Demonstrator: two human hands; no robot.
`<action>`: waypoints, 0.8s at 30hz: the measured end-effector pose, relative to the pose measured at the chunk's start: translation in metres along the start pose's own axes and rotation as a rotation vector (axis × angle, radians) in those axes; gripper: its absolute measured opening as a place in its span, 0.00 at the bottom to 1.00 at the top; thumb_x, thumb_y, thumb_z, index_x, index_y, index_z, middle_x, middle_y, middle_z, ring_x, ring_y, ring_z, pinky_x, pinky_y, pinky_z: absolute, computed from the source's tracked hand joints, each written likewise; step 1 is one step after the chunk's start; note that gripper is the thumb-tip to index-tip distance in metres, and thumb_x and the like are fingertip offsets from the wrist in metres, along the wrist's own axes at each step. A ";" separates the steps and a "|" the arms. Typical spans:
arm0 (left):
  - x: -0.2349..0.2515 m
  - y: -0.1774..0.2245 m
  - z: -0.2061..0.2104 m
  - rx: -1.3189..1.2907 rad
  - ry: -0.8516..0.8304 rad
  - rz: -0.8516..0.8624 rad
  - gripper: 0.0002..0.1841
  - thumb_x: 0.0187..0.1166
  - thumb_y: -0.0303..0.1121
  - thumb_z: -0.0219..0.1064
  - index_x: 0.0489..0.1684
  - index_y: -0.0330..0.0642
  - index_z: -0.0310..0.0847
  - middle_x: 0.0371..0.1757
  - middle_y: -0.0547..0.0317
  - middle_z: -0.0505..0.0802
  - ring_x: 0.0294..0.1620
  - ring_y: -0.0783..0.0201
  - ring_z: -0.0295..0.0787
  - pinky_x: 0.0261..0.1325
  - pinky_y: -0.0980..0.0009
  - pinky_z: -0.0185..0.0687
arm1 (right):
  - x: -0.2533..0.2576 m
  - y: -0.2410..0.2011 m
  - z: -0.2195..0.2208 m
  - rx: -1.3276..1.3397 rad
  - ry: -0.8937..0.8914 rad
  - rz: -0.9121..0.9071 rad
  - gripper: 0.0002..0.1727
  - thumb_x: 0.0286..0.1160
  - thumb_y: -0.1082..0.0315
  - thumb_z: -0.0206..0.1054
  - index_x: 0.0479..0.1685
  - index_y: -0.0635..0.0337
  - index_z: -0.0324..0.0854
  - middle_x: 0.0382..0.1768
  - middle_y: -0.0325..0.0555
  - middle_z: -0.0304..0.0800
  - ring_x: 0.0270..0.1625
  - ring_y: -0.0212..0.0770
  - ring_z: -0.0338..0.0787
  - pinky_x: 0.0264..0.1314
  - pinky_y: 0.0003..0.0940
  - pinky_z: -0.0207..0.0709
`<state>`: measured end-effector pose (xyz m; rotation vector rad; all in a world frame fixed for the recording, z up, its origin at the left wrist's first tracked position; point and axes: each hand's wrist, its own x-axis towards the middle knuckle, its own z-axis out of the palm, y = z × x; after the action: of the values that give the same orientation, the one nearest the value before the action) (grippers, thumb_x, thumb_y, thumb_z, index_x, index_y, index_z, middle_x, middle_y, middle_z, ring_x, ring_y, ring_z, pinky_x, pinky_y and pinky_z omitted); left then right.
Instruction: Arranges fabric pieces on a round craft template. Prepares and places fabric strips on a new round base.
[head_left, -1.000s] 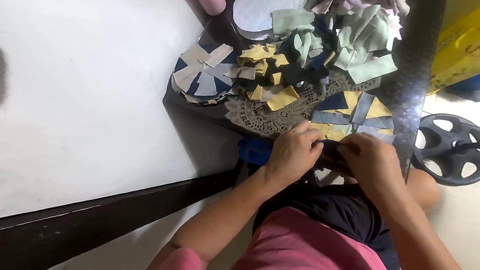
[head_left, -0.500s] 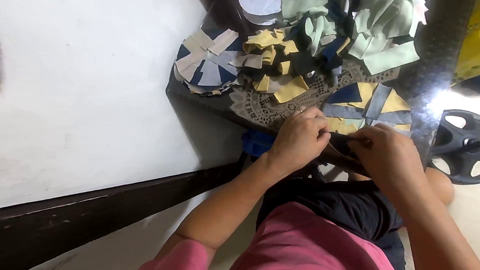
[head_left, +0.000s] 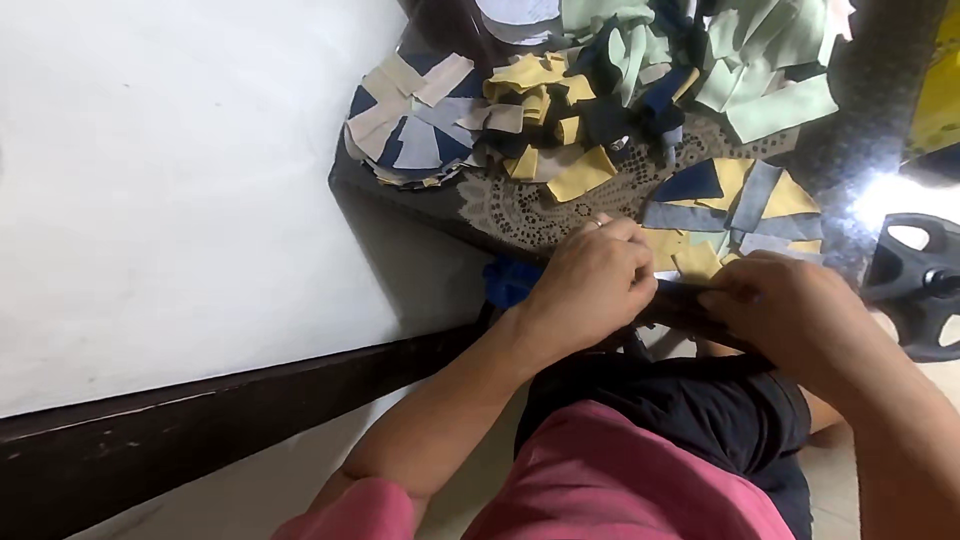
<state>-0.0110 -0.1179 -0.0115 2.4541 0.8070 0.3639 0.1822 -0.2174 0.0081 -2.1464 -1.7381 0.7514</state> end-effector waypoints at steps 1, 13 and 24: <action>0.003 -0.001 0.004 0.036 0.020 -0.003 0.07 0.75 0.33 0.70 0.28 0.43 0.92 0.51 0.54 0.93 0.57 0.53 0.86 0.58 0.55 0.79 | 0.004 0.001 0.003 -0.018 0.002 0.010 0.04 0.74 0.68 0.75 0.34 0.58 0.90 0.34 0.48 0.88 0.38 0.51 0.89 0.38 0.59 0.81; 0.018 -0.005 0.020 0.096 0.112 -0.001 0.05 0.74 0.30 0.71 0.30 0.41 0.91 0.53 0.51 0.92 0.56 0.50 0.87 0.57 0.52 0.81 | 0.012 -0.004 0.011 -0.081 0.056 0.061 0.04 0.73 0.70 0.75 0.35 0.62 0.89 0.35 0.54 0.89 0.41 0.59 0.90 0.39 0.64 0.80; 0.003 -0.003 0.000 0.007 -0.036 -0.005 0.07 0.73 0.34 0.71 0.26 0.45 0.89 0.64 0.54 0.90 0.73 0.49 0.79 0.70 0.48 0.74 | -0.008 -0.009 0.005 0.112 -0.081 0.041 0.03 0.71 0.65 0.77 0.33 0.50 0.91 0.26 0.38 0.89 0.32 0.39 0.89 0.35 0.48 0.81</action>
<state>-0.0107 -0.1139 -0.0127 2.4574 0.8004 0.3152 0.1710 -0.2230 0.0106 -2.1097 -1.6536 0.9358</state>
